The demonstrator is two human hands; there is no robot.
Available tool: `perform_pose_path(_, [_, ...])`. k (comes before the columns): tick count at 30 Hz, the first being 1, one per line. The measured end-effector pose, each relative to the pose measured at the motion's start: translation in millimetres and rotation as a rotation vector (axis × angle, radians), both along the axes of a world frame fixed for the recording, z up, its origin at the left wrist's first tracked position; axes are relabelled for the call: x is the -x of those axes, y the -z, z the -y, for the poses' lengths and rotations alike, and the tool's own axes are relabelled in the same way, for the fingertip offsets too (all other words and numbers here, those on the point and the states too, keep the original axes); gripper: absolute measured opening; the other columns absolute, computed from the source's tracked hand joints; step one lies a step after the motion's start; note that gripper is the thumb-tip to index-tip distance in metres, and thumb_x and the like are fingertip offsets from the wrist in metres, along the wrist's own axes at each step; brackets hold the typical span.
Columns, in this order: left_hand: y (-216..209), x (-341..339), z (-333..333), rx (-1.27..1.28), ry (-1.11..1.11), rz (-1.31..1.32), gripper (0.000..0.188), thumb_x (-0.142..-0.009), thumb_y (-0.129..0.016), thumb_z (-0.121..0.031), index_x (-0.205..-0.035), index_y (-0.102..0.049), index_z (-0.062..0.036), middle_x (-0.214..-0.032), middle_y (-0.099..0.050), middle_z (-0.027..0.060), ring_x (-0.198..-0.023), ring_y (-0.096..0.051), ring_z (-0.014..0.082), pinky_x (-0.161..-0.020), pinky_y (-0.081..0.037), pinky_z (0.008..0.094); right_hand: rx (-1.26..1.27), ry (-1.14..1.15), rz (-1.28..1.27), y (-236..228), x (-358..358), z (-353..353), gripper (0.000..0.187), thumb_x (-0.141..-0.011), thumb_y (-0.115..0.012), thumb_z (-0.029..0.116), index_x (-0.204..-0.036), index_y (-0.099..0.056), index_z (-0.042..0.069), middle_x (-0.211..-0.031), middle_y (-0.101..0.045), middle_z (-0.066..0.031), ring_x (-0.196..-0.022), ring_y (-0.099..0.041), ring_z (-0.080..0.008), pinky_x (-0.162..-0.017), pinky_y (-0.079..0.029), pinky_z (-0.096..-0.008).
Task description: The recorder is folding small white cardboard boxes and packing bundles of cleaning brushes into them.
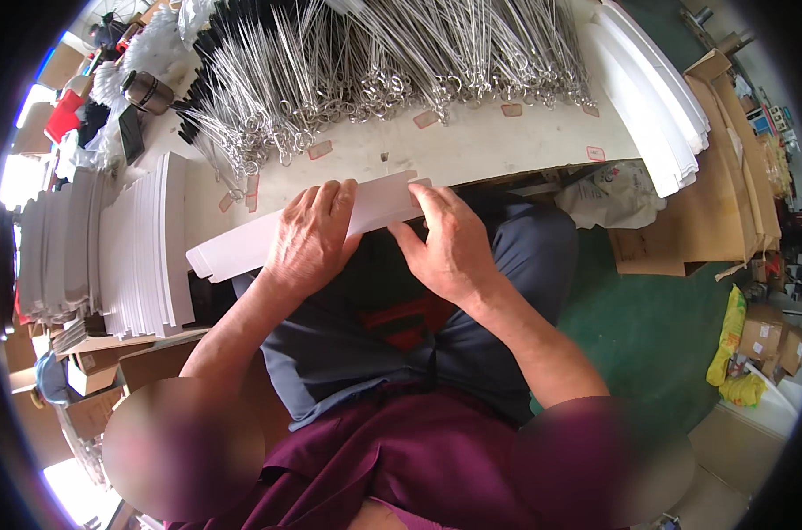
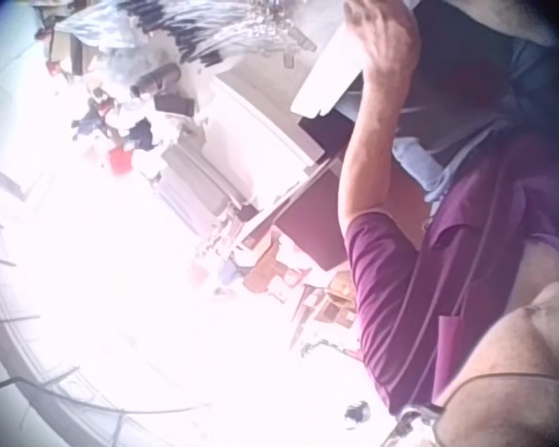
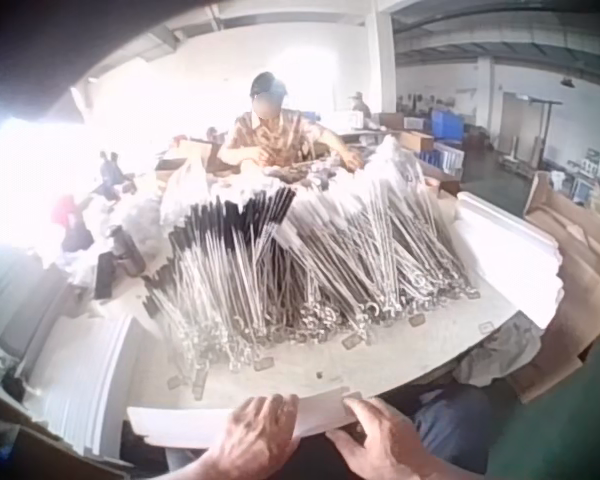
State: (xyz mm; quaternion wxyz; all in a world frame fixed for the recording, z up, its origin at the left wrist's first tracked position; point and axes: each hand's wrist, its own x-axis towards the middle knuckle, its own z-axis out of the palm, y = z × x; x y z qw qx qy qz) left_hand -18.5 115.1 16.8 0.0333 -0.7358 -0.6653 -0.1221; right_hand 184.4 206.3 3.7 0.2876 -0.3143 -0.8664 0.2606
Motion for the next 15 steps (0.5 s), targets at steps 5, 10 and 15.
perform_pose_path(5, [5, 1, 1, -0.016, 0.006, -0.003, 0.072, -0.07, -0.081, -0.014, -0.133, -0.051, 0.0062, -0.112, -0.06, 0.018, -0.1, -0.063, 0.0341, -0.09, -0.052, 0.0438, 0.347, 0.035, -0.191, 10, 7, -2, 0.043, -0.087, -0.081, 0.018, -0.119, -0.065, -0.005, -0.103, -0.072, -0.016, -0.082, -0.071, -0.0232, -0.071, -0.058, -0.0337])
perform_pose_path(10, [12, 4, 4, -0.012, 0.002, -0.007, 0.074, -0.071, -0.081, -0.015, -0.134, -0.051, 0.0066, -0.113, -0.06, 0.018, -0.102, -0.063, 0.0343, -0.091, -0.052, 0.0435, 0.605, 0.014, -0.232, 12, 5, -5, 0.043, -0.09, -0.08, 0.018, -0.122, -0.065, -0.006, -0.106, -0.074, -0.0148, -0.081, -0.071, -0.0175, -0.073, -0.058, -0.0309])
perform_pose_path(15, [14, 3, 5, -0.054, 0.04, 0.048, 0.074, -0.07, -0.082, -0.017, -0.134, -0.053, 0.0066, -0.113, -0.061, 0.0182, -0.101, -0.064, 0.0344, -0.091, -0.053, 0.0438, 0.751, -0.004, -0.285, 6, 5, -4, 0.041, -0.093, -0.078, 0.019, -0.12, -0.065, -0.009, -0.11, -0.074, -0.0148, -0.086, -0.071, -0.0152, -0.075, -0.057, -0.0289])
